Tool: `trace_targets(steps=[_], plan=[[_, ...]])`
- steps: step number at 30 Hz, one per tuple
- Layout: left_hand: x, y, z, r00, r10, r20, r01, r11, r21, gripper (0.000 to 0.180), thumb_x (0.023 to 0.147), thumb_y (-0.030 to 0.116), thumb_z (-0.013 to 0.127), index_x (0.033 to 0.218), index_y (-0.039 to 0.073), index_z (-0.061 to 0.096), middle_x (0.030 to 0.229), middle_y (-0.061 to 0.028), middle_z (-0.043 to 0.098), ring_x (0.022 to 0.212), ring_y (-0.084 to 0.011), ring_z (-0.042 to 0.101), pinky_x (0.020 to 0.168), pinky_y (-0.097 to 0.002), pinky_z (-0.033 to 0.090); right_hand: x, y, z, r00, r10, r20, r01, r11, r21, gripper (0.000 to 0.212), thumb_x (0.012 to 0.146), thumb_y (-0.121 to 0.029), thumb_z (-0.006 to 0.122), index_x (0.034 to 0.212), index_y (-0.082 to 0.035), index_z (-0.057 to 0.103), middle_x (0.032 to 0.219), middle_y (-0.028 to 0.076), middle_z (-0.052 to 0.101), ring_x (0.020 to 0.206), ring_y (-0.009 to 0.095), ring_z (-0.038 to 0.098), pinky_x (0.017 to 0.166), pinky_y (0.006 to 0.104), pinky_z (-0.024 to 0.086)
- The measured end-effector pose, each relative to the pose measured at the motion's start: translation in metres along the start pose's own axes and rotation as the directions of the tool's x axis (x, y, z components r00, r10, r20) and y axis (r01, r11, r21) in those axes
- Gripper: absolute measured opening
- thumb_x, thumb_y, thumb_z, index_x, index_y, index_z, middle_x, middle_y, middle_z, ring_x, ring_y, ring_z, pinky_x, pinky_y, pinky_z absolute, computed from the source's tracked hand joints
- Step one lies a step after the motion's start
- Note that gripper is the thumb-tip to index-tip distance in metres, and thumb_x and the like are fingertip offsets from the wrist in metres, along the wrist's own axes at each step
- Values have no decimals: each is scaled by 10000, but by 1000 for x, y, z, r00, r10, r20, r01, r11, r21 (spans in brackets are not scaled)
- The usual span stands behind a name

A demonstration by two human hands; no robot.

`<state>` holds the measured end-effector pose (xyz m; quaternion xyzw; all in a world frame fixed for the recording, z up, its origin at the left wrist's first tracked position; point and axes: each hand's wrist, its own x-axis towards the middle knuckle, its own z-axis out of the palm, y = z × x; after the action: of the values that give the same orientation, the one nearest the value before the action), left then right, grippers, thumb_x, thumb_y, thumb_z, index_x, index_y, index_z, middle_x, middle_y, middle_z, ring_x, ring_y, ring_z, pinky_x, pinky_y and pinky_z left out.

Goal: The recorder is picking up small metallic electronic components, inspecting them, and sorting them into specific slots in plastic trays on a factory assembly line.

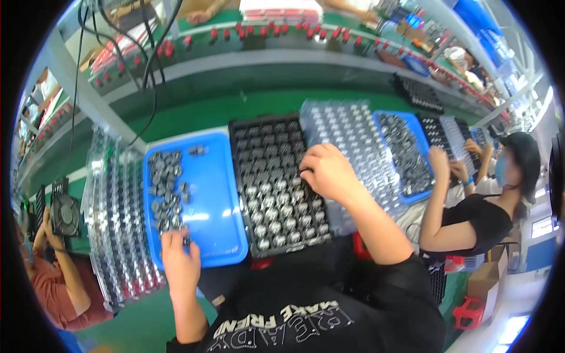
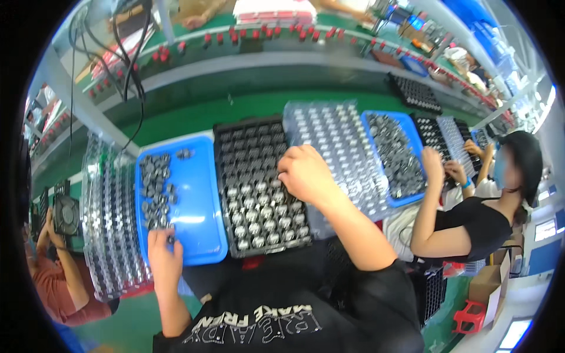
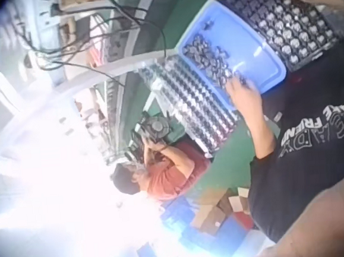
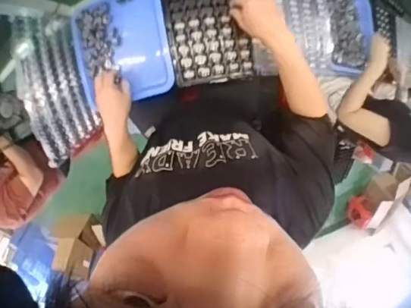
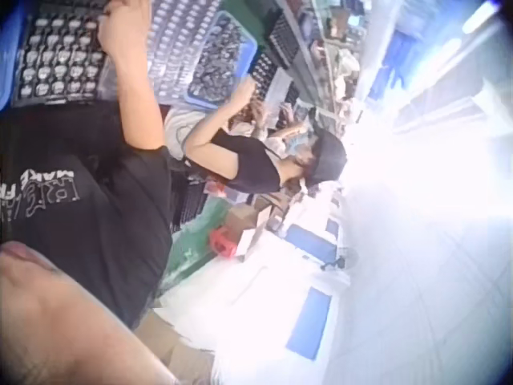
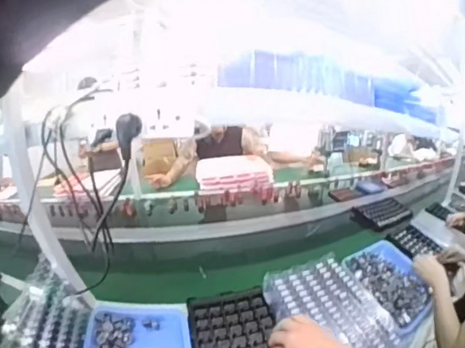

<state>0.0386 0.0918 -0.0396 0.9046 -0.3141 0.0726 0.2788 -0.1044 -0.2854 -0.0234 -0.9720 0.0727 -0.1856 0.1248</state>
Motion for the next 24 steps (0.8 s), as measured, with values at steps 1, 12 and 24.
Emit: trace_targets(steps=[1,12,24], plan=[[-1,2,-4,999,-34,28,35,998,-56,312,792,-15,708,1097,24,659,1064,-131,649,933,-326,655,834,-410,513,3,19,-14,998,50,32,-48,998,-51,155,777,-181,781,893,-88,738,1019,107,686,1046,318,635,1005,456,485],[0,3,0,936,-224,270,349,676,-649,366,814,-59,717,1172,-8,665,917,-41,624,690,-79,539,679,-225,477,-35,141,-52,643,752,-144,-747,657,101,216,789,-211,807,861,-34,707,790,120,722,762,260,707,739,374,547],[16,21,-6,834,-133,535,551,150,-821,338,985,48,598,1314,-30,588,1170,-172,681,883,-212,714,766,-336,608,-21,113,-61,772,615,-162,-610,788,89,98,886,-42,670,983,-34,679,802,67,680,745,147,654,675,305,518]])
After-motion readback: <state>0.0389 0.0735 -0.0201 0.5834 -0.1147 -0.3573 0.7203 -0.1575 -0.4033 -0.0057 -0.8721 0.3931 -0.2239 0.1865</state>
